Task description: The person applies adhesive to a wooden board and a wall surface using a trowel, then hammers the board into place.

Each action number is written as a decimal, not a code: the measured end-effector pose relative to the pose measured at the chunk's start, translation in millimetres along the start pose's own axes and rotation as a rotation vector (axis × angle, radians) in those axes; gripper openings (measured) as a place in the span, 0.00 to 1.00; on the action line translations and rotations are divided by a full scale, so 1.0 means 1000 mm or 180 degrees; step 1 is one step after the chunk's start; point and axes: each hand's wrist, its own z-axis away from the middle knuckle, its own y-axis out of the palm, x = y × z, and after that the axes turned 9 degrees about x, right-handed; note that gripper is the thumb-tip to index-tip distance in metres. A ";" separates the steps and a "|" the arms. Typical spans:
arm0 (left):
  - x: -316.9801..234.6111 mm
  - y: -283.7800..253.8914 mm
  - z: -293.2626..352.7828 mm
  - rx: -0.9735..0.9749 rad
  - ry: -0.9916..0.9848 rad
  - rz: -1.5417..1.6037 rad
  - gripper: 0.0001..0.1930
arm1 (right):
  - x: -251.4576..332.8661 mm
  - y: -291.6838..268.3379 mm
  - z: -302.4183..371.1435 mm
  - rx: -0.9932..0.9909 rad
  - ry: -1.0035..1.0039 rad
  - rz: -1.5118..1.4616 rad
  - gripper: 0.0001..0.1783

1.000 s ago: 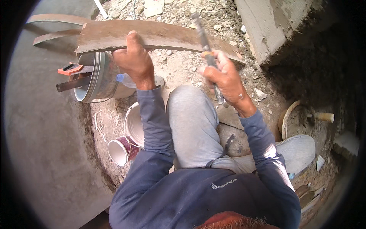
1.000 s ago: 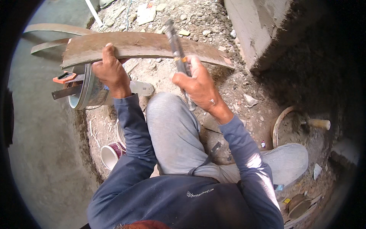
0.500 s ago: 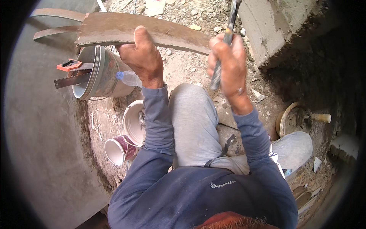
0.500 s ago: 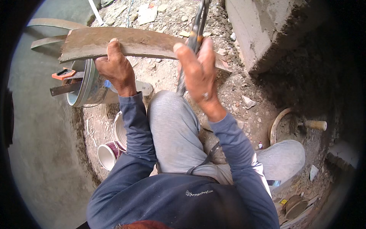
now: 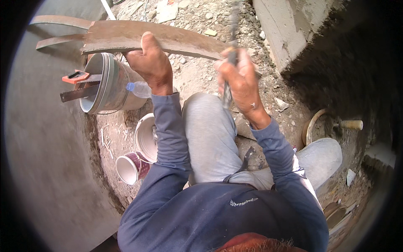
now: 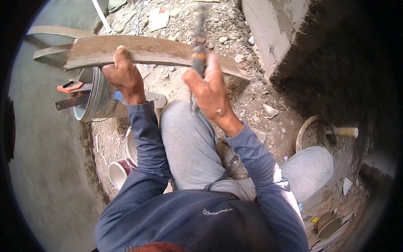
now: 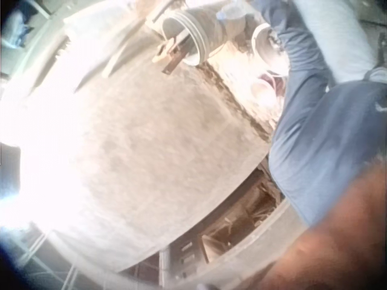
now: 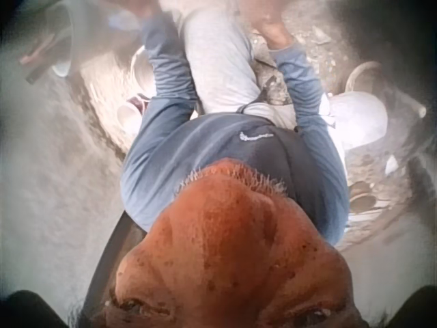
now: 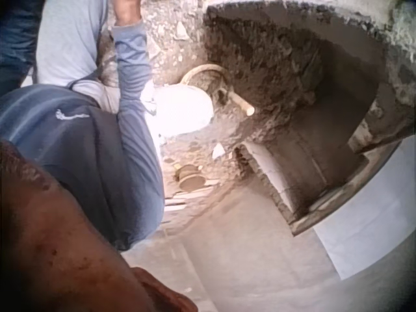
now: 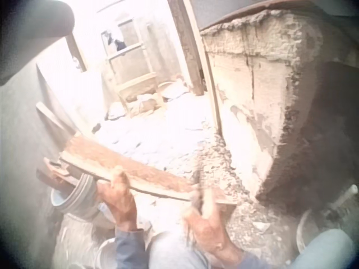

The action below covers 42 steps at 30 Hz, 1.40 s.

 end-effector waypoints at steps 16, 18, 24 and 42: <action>-0.013 -0.003 -0.057 0.1446 0.1220 0.3083 0.26 | 0.049 -0.041 0.018 0.0526 0.0387 0.0376 0.21; -0.013 -0.010 -0.081 0.0829 0.1299 0.3143 0.26 | 0.052 -0.045 0.017 0.0317 0.0032 0.0665 0.21; -0.045 0.007 -0.106 -0.0427 0.2046 0.0620 0.17 | 0.044 -0.053 0.005 0.0186 -0.0127 0.2334 0.24; -0.101 0.076 -0.074 0.0178 0.1859 0.2620 0.19 | 0.102 -0.038 -0.001 0.1003 0.1068 0.0007 0.23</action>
